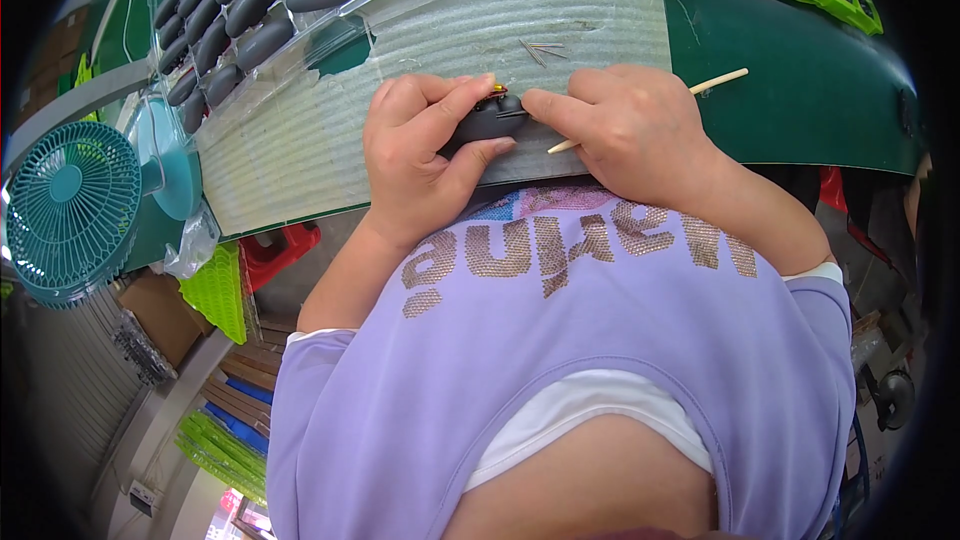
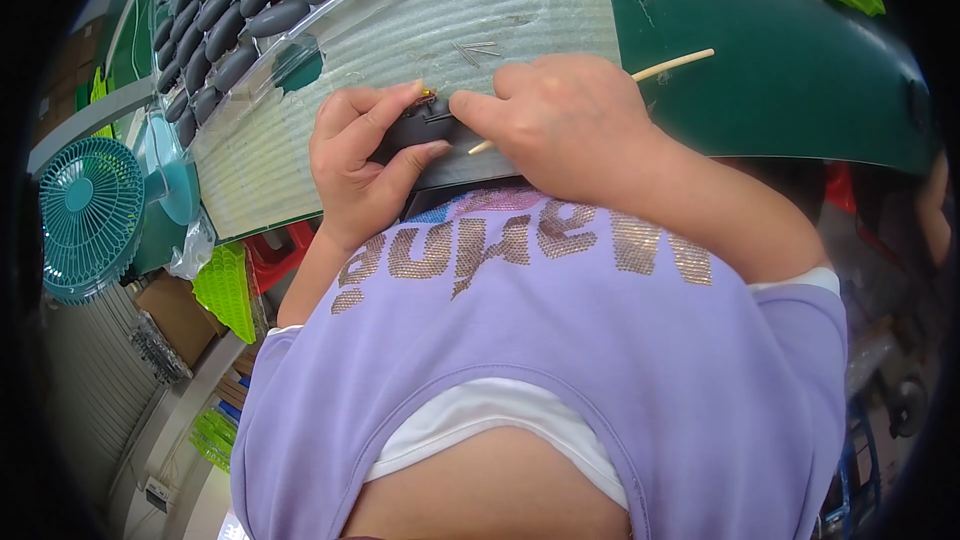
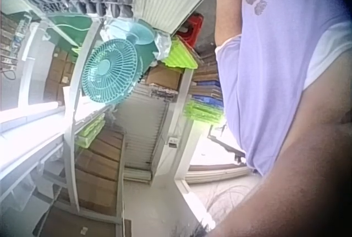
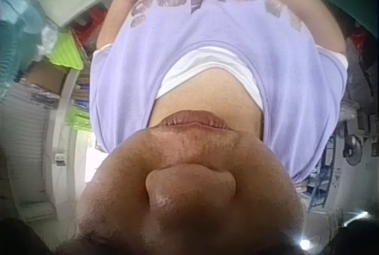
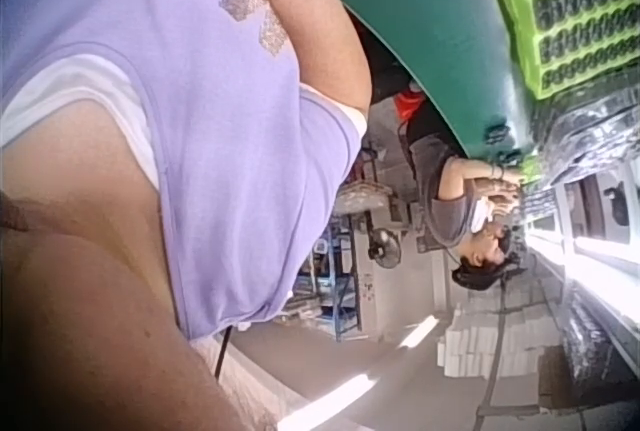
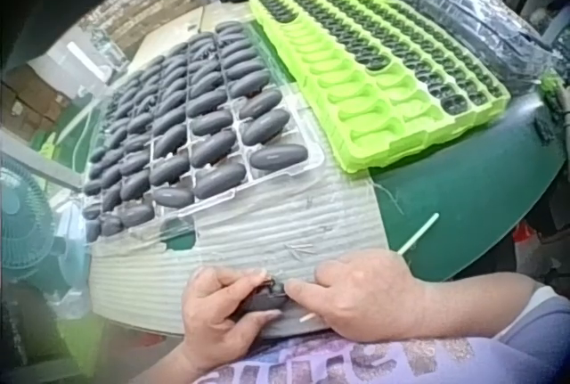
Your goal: The person assembles small electronic housings by inserting batteries and circuit boards into plastic shells, then prying the components into place with a wooden stick.
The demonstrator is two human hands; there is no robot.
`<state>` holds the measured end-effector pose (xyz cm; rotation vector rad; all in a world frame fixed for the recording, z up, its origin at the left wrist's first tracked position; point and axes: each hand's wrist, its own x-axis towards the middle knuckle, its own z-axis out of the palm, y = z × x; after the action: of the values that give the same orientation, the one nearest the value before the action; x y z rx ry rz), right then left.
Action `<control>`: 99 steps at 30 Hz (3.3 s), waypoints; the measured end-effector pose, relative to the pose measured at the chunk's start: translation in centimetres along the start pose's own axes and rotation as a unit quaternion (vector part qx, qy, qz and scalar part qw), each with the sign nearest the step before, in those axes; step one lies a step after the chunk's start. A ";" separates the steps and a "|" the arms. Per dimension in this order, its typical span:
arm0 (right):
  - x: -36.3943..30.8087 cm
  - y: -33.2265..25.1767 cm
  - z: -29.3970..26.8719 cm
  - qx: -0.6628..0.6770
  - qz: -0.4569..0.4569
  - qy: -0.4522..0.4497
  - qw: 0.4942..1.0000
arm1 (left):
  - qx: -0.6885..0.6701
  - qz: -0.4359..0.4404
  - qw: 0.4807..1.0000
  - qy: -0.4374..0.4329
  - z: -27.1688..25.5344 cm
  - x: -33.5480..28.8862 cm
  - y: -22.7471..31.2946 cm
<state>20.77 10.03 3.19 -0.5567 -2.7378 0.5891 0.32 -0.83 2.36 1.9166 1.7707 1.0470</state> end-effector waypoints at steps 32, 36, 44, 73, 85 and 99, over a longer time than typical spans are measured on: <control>0.0 0.3 0.2 0.014 0.000 0.010 1.000 | -0.004 -0.011 1.000 -0.008 -0.1 0.0 0.0; 0.0 0.2 0.1 0.015 0.000 0.002 1.000 | 0.001 -0.005 1.000 -0.008 -0.1 0.0 -0.1; 0.1 0.0 -0.1 0.009 0.001 -0.007 1.000 | -0.004 0.002 1.000 -0.001 0.0 0.0 0.0; 0.4 1.0 -2.9 0.061 0.048 -0.024 0.997 | 0.001 -0.014 1.000 0.009 0.2 0.1 0.1; -0.2 6.2 -4.3 -0.184 0.136 0.059 0.972 | -0.500 -0.311 0.806 0.052 -1.9 1.4 0.5; -0.8 1.4 -7.5 -0.020 0.200 0.220 0.954 | -0.688 -0.345 0.624 0.136 -0.5 2.9 0.8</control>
<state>24.51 13.42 9.02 -1.1208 -2.2291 0.4295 0.44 1.70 4.09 0.0967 0.8997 1.5976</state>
